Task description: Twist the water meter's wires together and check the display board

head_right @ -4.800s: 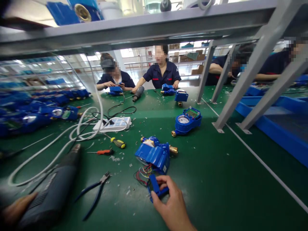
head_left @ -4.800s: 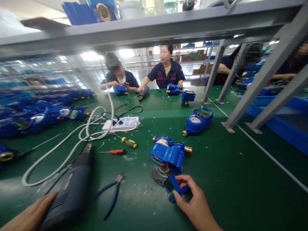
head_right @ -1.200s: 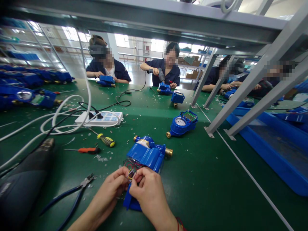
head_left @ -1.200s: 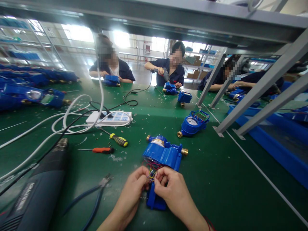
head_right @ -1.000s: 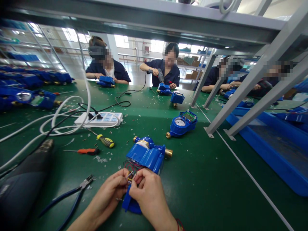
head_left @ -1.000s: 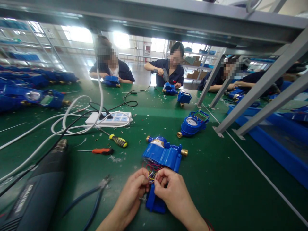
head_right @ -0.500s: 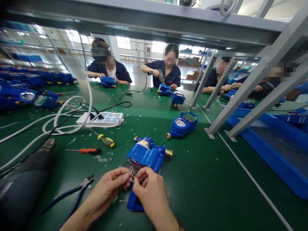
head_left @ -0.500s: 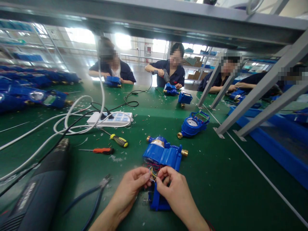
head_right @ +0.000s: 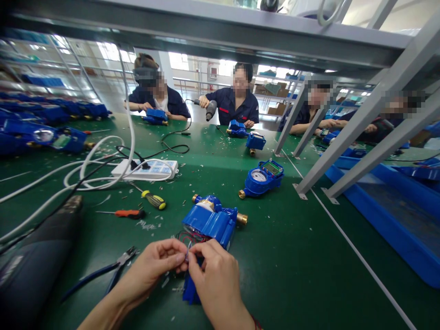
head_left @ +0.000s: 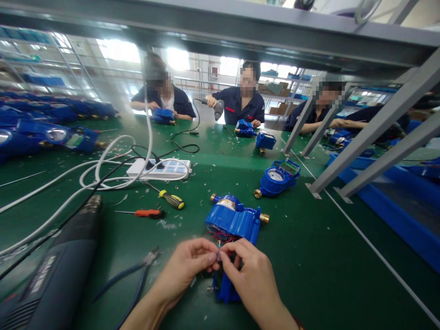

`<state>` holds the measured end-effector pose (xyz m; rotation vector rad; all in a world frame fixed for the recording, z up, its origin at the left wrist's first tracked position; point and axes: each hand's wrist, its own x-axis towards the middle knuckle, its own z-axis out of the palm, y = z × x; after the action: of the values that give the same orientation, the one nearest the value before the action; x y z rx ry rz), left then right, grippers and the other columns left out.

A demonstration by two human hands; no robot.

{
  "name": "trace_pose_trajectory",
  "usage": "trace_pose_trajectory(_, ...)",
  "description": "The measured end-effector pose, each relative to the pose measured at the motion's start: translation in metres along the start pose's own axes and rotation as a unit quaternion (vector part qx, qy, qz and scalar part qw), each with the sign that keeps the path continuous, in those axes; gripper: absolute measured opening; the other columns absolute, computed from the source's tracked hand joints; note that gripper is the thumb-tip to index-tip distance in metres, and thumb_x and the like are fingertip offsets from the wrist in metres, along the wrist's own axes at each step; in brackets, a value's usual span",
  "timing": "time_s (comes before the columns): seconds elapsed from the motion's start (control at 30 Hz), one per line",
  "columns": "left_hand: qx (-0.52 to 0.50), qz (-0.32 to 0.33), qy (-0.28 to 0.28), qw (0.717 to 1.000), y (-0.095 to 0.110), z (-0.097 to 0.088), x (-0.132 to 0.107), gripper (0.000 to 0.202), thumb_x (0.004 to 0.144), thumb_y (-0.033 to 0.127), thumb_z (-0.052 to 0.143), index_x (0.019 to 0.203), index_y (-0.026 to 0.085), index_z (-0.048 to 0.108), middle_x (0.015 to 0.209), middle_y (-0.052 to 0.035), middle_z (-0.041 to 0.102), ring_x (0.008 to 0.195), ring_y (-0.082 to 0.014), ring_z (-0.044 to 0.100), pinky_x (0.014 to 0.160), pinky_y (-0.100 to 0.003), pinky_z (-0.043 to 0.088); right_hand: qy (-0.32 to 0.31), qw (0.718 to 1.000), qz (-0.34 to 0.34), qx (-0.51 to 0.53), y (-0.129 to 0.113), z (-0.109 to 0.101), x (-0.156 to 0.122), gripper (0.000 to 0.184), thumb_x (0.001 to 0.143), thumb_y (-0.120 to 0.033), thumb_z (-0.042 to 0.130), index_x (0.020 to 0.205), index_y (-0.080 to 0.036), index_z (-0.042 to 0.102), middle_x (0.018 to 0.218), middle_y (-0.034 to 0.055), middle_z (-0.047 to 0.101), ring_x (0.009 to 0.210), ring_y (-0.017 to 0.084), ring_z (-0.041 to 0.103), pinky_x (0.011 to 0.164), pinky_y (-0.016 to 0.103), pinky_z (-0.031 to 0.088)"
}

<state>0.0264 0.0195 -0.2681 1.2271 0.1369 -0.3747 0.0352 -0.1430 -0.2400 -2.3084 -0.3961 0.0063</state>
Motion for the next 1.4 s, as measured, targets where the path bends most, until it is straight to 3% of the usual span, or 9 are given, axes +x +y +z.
trace_pose_trajectory(0.23,0.016,0.022,0.006,1.0,-0.001,0.002,-0.001,0.02,0.073,0.027,0.068,0.082,0.011,0.06,0.068,-0.0024,0.064,0.064,-0.0094,0.056,0.062,-0.02,0.039,0.019,0.999,0.028,0.029,-0.001,0.002,0.001,0.008,0.078,-0.016,0.058,0.084,-0.022,0.061,0.077,-0.002,0.064,0.054,0.011,0.055,0.057,0.023,0.042)
trace_pose_trajectory(0.53,-0.018,0.057,0.038,0.997,-0.008,0.005,0.003,0.024,0.073,0.026,0.067,0.084,0.018,0.047,0.069,0.0024,0.06,0.062,-0.0088,0.056,0.062,-0.021,0.041,-0.023,0.999,0.008,-0.029,0.001,-0.003,0.001,0.012,0.083,-0.021,0.056,0.081,-0.027,0.066,0.081,-0.0026,0.066,0.066,0.014,0.059,0.063,0.023,0.041)
trace_pose_trajectory(0.73,0.152,0.161,0.109,0.969,-0.007,0.009,-0.001,0.014,0.076,0.026,0.063,0.082,0.018,0.053,0.079,0.0006,0.061,0.076,-0.0121,0.058,0.072,-0.022,0.043,-0.046,0.996,0.006,-0.08,0.001,-0.011,0.005,0.014,0.082,-0.02,0.057,0.082,-0.03,0.066,0.076,-0.004,0.067,0.062,0.014,0.059,0.059,0.023,0.039)
trace_pose_trajectory(0.83,0.201,0.177,0.131,0.954,-0.007,0.01,-0.001,0.011,0.077,0.025,0.061,0.081,0.019,0.054,0.08,0.0001,0.062,0.078,-0.0132,0.059,0.073,-0.023,0.044,-0.046,0.994,0.005,-0.101,0.001,-0.012,0.005,0.011,0.083,-0.025,0.056,0.08,-0.03,0.065,0.074,-0.0036,0.067,0.061,0.015,0.06,0.057,0.024,0.038)
trace_pose_trajectory(1.03,0.164,0.171,0.124,0.964,-0.009,0.009,-0.001,0.013,0.077,0.026,0.061,0.082,0.019,0.051,0.078,-0.0001,0.062,0.074,-0.013,0.06,0.071,-0.023,0.047,-0.083,0.995,0.027,-0.055,-0.002,-0.013,0.008,0.013,0.082,-0.031,0.054,0.083,-0.029,0.066,0.076,-0.0031,0.07,0.056,0.013,0.06,0.052,0.022,0.036)
trace_pose_trajectory(1.23,0.248,0.208,0.168,0.931,-0.014,0.013,-0.002,0.009,0.079,0.024,0.058,0.085,0.02,0.053,0.081,0.0003,0.062,0.079,-0.0125,0.06,0.073,-0.021,0.046,-0.098,0.991,0.07,0.059,0.002,-0.009,0.015,0.012,0.076,-0.026,0.058,0.076,-0.023,0.069,0.067,-0.0018,0.069,0.054,0.012,0.059,0.049,0.02,0.037)
trace_pose_trajectory(1.4,0.271,0.221,0.174,0.921,-0.015,0.011,-0.004,0.01,0.08,0.025,0.057,0.088,0.021,0.052,0.082,0.0017,0.064,0.079,-0.0115,0.062,0.073,-0.02,0.048,-0.086,0.991,0.08,0.068,0.001,-0.004,0.014,0.015,0.075,-0.028,0.058,0.075,-0.02,0.071,0.066,0.0003,0.069,0.054,0.012,0.058,0.048,0.02,0.037)
